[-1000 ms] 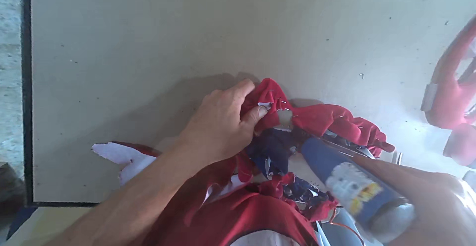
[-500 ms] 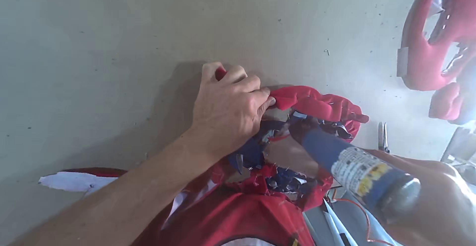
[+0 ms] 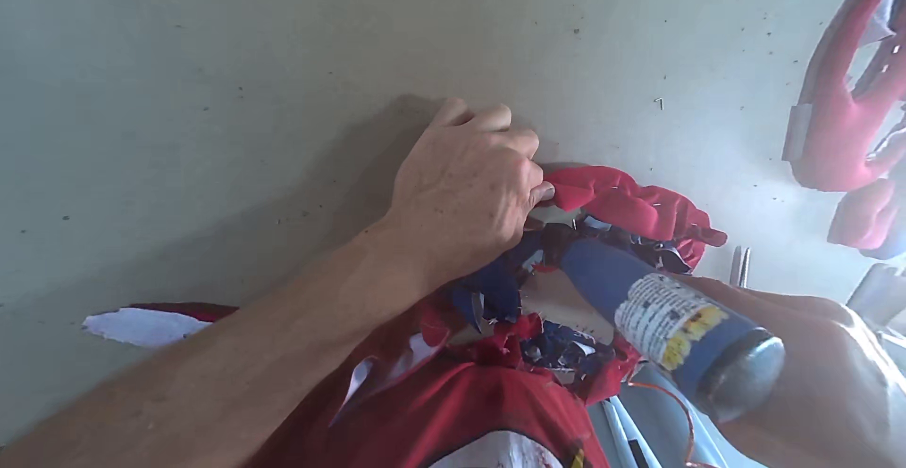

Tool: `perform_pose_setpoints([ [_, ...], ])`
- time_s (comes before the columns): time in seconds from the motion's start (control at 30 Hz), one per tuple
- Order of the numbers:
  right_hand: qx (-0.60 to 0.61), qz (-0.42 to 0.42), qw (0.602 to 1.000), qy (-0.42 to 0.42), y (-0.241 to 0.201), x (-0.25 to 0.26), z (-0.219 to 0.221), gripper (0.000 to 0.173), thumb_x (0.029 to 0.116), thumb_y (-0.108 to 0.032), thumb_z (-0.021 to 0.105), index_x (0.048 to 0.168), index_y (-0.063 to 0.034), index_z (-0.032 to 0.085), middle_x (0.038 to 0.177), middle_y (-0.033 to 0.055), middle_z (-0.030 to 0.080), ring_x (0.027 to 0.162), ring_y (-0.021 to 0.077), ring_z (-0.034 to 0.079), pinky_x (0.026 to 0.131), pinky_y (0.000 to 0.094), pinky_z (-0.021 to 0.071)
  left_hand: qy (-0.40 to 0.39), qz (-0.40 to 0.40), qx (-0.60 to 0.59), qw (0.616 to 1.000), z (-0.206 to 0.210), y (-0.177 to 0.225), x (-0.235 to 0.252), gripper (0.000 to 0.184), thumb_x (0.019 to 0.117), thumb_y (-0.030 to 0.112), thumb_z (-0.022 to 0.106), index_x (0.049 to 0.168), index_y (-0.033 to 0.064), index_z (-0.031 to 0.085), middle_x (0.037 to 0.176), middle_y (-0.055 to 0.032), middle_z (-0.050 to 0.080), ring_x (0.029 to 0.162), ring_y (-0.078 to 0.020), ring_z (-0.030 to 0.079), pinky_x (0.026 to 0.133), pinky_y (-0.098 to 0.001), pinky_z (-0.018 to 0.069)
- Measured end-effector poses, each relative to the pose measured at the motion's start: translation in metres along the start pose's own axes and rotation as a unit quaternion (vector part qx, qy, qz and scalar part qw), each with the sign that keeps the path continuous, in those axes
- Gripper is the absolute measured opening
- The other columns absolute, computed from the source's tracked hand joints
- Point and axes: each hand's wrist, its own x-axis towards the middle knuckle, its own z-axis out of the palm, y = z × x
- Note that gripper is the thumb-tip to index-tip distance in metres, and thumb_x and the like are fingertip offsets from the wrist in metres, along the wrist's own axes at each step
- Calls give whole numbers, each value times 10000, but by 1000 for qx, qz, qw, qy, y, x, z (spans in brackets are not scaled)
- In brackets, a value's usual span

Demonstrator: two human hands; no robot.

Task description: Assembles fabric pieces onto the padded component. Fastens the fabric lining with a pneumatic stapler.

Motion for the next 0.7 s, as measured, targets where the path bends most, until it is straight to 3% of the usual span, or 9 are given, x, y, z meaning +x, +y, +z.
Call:
perform_pose_setpoints([
  [0.1, -3, -9, 1000, 1, -8, 6, 1, 400, 816, -456, 664, 1115, -207, 760, 815, -28, 728, 686, 75, 660, 548, 353, 501, -14, 17, 0, 1000, -3, -3, 3, 382, 1034, 386, 505, 835, 203, 775, 736, 18, 582, 792, -196, 549, 771, -399, 370],
  [0.2, -28, -29, 998, 53, -11, 12, 11, 350, 735, -450, 650, 1009, -250, 738, 711, -102, 661, 601, -5, 598, 464, 271, 450, -27, 34, -10, 999, -6, -8, 7, 391, 1026, 383, 525, 766, 186, 740, 711, 15, 567, 780, -195, 558, 744, -390, 378],
  [0.27, -25, 1, 998, 62, -8, 4, 4, 334, 767, -464, 662, 1019, -255, 729, 735, -104, 668, 641, -20, 611, 504, 261, 486, -26, 37, -22, 999, -6, -10, 6, 401, 1026, 384, 523, 752, 183, 735, 709, 13, 564, 782, -196, 556, 741, -389, 386],
  [0.3, -11, 29, 997, 67, -4, -5, -4, 326, 798, -447, 688, 1023, -216, 731, 761, -63, 691, 674, 7, 640, 547, 287, 528, -24, 35, -23, 999, -6, -11, 6, 404, 1027, 388, 516, 759, 185, 739, 720, 12, 575, 793, -195, 561, 743, -388, 390],
  [0.37, 35, 103, 991, 77, 3, -29, -23, 346, 875, -339, 723, 995, -15, 696, 812, 96, 706, 713, 117, 671, 637, 384, 572, -31, 28, -15, 999, -9, -12, 7, 403, 1035, 389, 506, 774, 174, 726, 738, 2, 588, 803, -202, 576, 742, -390, 412],
  [0.43, 60, 199, 971, 115, 20, -58, -30, 460, 915, -352, 709, 1090, 69, 655, 904, 143, 708, 782, 138, 691, 713, 401, 599, -84, 20, -2, 996, -19, -8, 12, 396, 1042, 414, 496, 831, 176, 731, 769, -1, 623, 817, -209, 608, 721, -402, 458],
  [0.53, 69, 296, 938, 168, 64, -82, -13, 495, 814, -259, 650, 1224, 12, 591, 944, 138, 666, 794, 220, 661, 705, 501, 549, -278, -32, 22, 960, -53, 13, 34, 455, 967, 635, 551, 938, 218, 730, 785, 13, 666, 803, -191, 662, 698, -475, 511],
  [0.6, 56, 320, 929, 176, 114, -96, 7, 476, 884, -132, 648, 1342, -26, 575, 996, 254, 680, 854, 432, 673, 715, 700, 499, -393, -67, 41, 916, -64, 31, 50, 485, 917, 626, 656, 1022, 158, 727, 852, -47, 685, 851, -244, 669, 772, -542, 528],
  [0.7, 29, 349, 917, 190, 179, -109, 34, 582, 924, -39, 679, 1477, -135, 523, 1069, 307, 681, 924, 541, 657, 755, 785, 457, -399, -117, 57, 908, -58, 52, 49, 497, 993, 586, 560, 984, 106, 690, 841, -78, 659, 831, -266, 661, 742, -538, 524],
])
